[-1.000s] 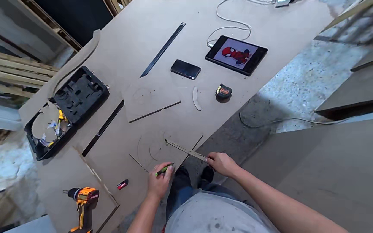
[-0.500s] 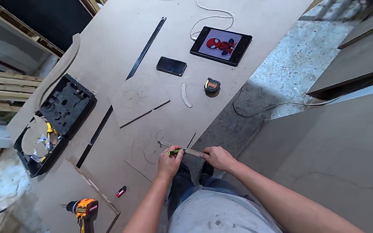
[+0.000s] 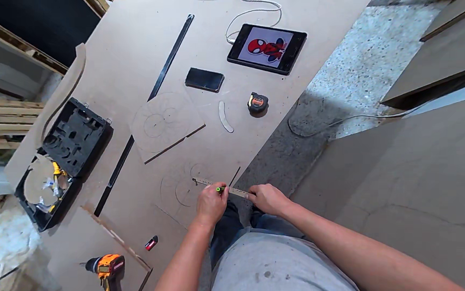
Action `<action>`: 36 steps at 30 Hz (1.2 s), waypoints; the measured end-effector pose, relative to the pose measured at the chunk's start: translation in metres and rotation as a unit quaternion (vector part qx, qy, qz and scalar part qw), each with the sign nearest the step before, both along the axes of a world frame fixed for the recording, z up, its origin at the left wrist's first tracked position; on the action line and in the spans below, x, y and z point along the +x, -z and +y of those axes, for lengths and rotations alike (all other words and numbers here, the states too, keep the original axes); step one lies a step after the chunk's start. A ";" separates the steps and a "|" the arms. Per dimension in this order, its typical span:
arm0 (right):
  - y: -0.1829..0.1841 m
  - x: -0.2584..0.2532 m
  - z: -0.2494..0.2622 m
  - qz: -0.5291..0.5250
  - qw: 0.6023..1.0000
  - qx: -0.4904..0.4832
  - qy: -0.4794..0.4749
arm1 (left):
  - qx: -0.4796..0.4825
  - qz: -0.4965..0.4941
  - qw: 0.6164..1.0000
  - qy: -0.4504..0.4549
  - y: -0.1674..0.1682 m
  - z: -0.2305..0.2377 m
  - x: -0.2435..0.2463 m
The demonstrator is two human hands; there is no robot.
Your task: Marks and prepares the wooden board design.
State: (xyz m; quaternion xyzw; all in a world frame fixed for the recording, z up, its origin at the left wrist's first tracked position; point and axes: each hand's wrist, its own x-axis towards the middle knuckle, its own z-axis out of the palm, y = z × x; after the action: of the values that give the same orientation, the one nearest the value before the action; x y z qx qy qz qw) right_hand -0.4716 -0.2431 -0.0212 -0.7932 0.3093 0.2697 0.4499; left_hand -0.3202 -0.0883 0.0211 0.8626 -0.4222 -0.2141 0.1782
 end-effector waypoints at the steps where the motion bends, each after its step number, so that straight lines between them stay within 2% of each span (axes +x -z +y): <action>1: -0.001 0.000 0.001 0.002 1.000 0.001 0.000 | 0.009 0.002 1.000 0.001 -0.001 -0.002 0.001; 7: -0.004 0.014 -0.029 -0.021 0.998 -0.052 -0.026 | 0.021 0.016 0.999 -0.043 -0.002 -0.020 0.009; 10: -0.002 0.017 -0.030 -0.004 0.999 -0.005 -0.053 | 0.025 0.018 0.999 -0.036 -0.003 -0.015 0.008; 14: 0.001 0.008 -0.001 0.024 0.995 0.087 -0.040 | 0.031 0.016 0.999 -0.023 -0.003 0.003 0.004; 18: -0.003 0.010 0.009 0.036 0.994 0.099 -0.033 | 0.034 0.012 0.999 -0.037 -0.002 0.008 0.006; 23: -0.007 0.013 -0.011 0.010 0.996 0.089 -0.023 | -0.044 0.001 0.997 -0.059 -0.005 0.010 0.004; 25: -0.004 0.017 -0.018 0.016 0.996 0.082 -0.035 | -0.037 -0.009 0.998 -0.054 -0.002 0.008 0.006; 27: 0.001 0.020 -0.019 0.026 0.995 0.090 -0.043 | -0.017 0.011 0.998 -0.062 -0.002 0.008 0.009; 32: 0.001 0.016 -0.013 0.027 0.991 0.121 -0.047 | -0.058 0.101 0.986 -0.119 -0.008 0.021 0.014; 36: 0.000 0.017 -0.010 0.035 0.991 0.119 -0.051 | -0.065 0.110 0.986 -0.109 0.003 0.024 0.015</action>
State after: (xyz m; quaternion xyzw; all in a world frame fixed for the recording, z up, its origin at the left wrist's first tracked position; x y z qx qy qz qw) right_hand -0.4544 -0.2529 -0.0216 -0.7391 0.2497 0.3549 0.5153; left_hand -0.3049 -0.0647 0.0183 0.8614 -0.3163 -0.2591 0.3014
